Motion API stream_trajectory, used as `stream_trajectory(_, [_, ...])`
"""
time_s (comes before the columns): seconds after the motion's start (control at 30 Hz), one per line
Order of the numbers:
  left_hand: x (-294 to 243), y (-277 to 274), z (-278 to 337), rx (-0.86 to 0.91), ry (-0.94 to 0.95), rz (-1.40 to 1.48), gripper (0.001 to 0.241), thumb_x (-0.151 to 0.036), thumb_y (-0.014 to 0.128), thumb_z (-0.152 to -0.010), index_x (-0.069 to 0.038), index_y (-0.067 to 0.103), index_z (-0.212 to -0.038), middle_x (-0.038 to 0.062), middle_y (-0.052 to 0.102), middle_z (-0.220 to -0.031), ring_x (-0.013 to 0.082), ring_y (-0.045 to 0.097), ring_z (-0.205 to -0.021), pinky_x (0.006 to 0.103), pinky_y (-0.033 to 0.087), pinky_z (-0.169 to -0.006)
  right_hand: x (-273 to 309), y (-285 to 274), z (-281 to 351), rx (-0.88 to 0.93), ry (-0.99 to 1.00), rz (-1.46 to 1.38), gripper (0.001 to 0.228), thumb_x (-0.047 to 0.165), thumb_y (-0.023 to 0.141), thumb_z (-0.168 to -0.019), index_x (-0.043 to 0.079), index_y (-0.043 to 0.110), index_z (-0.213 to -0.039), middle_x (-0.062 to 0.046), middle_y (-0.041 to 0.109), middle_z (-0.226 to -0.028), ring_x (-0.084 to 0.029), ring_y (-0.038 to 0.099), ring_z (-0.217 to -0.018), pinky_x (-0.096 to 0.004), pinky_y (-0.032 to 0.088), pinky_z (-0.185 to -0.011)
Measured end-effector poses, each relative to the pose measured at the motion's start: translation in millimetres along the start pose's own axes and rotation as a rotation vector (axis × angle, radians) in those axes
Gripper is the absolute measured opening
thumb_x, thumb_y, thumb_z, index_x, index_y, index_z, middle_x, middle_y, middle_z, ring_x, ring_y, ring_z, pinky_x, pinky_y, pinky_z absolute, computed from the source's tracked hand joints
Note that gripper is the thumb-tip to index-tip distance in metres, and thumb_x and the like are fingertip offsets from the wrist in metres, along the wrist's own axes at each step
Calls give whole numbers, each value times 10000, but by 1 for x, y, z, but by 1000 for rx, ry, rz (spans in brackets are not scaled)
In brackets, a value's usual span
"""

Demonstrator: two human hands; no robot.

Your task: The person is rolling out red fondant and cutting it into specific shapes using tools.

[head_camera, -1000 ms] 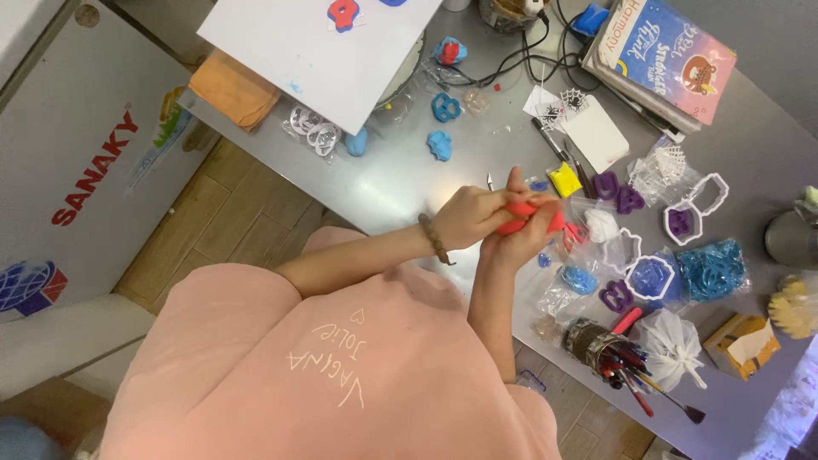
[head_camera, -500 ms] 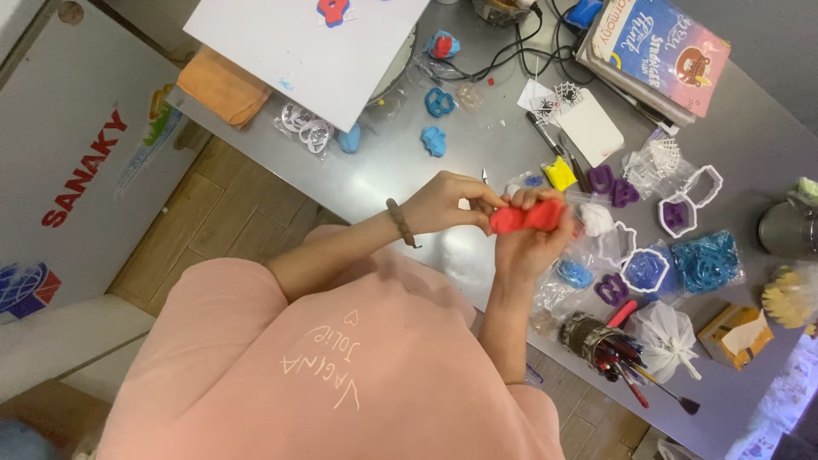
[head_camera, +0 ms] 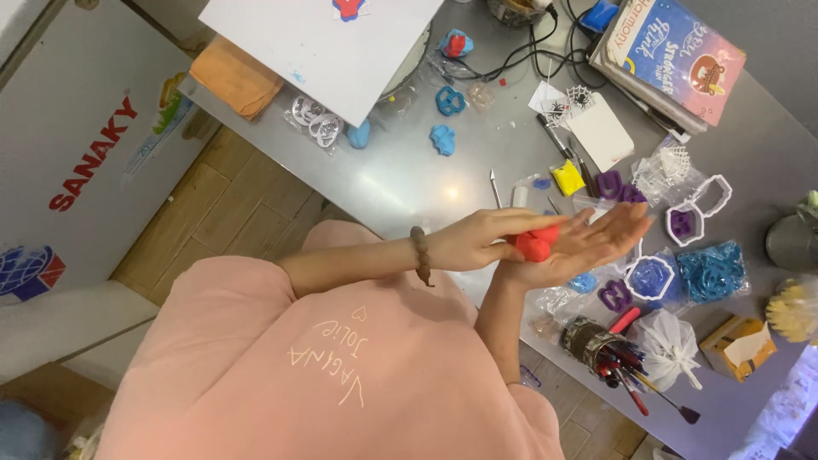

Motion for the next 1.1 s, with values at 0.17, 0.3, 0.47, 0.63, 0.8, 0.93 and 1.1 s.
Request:
stream_trajectory(0.17, [22, -7, -1, -94, 13, -93, 443, -39, 640, -913, -104, 603, -1350, 111, 685, -1255, 299, 676, -1157, 377, 548, -1010, -16, 17, 9, 97, 81, -22, 614, 475, 375, -1174, 81, 310, -1641, -96, 376, -1677, -240, 304, -1619, -492, 230, -1355])
stream_trajectory(0.3, [48, -23, -12, -220, -40, -210, 204, -126, 605, -962, -97, 686, -1147, 128, 722, -1001, 319, 709, -954, 373, 562, -863, -36, 50, 27, 391, 219, -216, 712, 528, 408, -1132, 14, 380, -1623, -162, 439, -1628, -298, 375, -1583, -486, 255, -1348])
stream_trajectory(0.47, [68, -45, -15, -356, -176, -109, 239, -291, 606, -1030, -93, 726, -1088, 135, 734, -848, 270, 744, -770, 358, 576, -716, -72, 49, 35, 476, 378, -189, 760, 570, 459, -1089, -4, 390, -1582, -204, 423, -1631, -353, 411, -1540, -482, 321, -1291])
stream_trajectory(0.63, [43, -48, -7, -290, -190, 86, 297, -275, 673, -987, -81, 610, -1203, 125, 755, -967, 224, 733, -888, 330, 553, -815, -128, 3, 13, 292, 626, -491, 717, 569, 445, -1108, -41, 463, -1485, -225, 491, -1567, -359, 478, -1470, -504, 392, -1259])
stream_trajectory(0.8, [43, -47, -5, -119, -87, -106, 452, -176, 788, -904, -101, 538, -1273, 73, 738, -1122, 215, 735, -1052, 338, 564, -895, -81, 39, 15, 304, 723, -556, 528, 491, 450, -1061, 128, 516, -1439, -135, 529, -1489, -293, 542, -1368, -503, 453, -1144])
stream_trajectory(0.93, [13, -45, -3, -57, 34, -256, 444, -169, 831, -867, -125, 592, -1238, 52, 677, -1207, 225, 731, -1062, 342, 595, -895, -80, 11, 10, 252, 366, -128, 420, 461, 553, -1075, 109, 522, -1302, -154, 519, -1487, -313, 586, -1322, -506, 499, -1120])
stream_trajectory(1.1, [13, -69, -17, -205, -214, -326, 575, -251, 926, -686, -103, 600, -1135, 33, 582, -1194, 186, 691, -992, 341, 595, -859, -98, 4, 31, 386, 323, -108, 728, 601, 636, -937, -18, 595, -1318, -138, 680, -1287, -205, 682, -1159, -328, 553, -1031])
Point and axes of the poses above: each hand's wrist, its own z-axis away from the middle knuckle, its own y-axis out of the palm, x = y × z, the point moved 10 cm from there along -z, towards the middle knuckle
